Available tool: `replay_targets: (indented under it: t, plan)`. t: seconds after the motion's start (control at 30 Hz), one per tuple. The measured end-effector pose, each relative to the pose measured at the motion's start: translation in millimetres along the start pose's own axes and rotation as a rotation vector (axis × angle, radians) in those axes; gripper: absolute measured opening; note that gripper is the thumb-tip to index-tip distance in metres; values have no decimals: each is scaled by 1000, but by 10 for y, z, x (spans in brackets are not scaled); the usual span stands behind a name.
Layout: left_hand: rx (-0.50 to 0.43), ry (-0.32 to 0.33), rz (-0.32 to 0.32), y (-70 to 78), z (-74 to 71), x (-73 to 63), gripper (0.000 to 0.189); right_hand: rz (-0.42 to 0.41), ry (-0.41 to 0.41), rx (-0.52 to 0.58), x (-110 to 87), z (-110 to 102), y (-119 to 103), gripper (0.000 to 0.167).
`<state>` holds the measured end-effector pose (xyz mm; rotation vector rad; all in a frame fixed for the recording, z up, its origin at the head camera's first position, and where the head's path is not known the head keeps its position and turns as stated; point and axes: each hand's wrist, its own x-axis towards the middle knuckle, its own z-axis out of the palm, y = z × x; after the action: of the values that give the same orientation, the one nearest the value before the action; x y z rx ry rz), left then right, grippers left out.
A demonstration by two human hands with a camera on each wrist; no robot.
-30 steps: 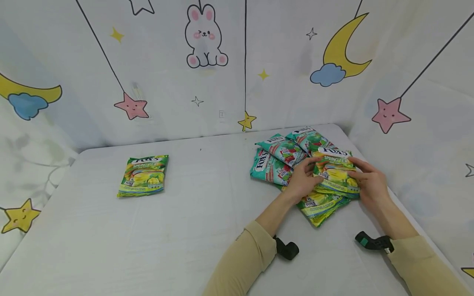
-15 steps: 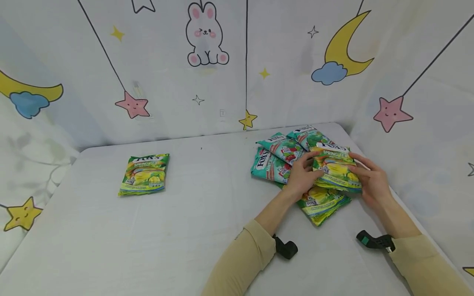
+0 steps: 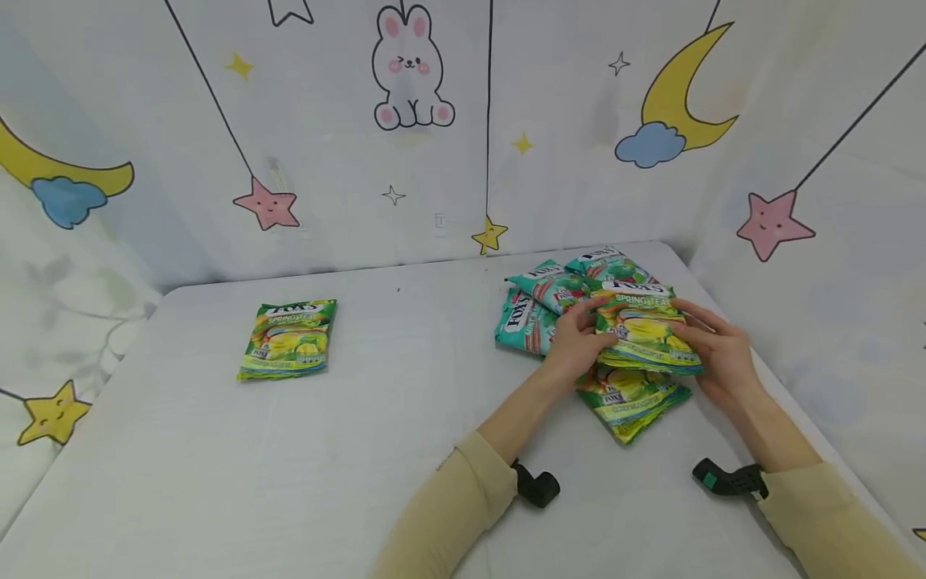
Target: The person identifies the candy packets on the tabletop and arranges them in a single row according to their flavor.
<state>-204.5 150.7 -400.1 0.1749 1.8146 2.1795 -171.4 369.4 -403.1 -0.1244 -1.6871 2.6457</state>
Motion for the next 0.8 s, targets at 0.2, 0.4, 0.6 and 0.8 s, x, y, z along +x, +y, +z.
replay_targets:
  t: [0.2,0.4,0.6,0.8]
  plan:
    - [45,20,9,68,-195,-43,52,7,-21,-80,-14,184,46,38]
    - [17,-7,15,146,-344,-95,53,-26,-34,-175,10,321,101,38]
    - [-17,-6,-11,187,-475,-138,54,-52,-46,-220,43,452,134,42]
    - [-23,1,-7,238,-607,-174,56,-41,-53,-219,70,590,148,43]
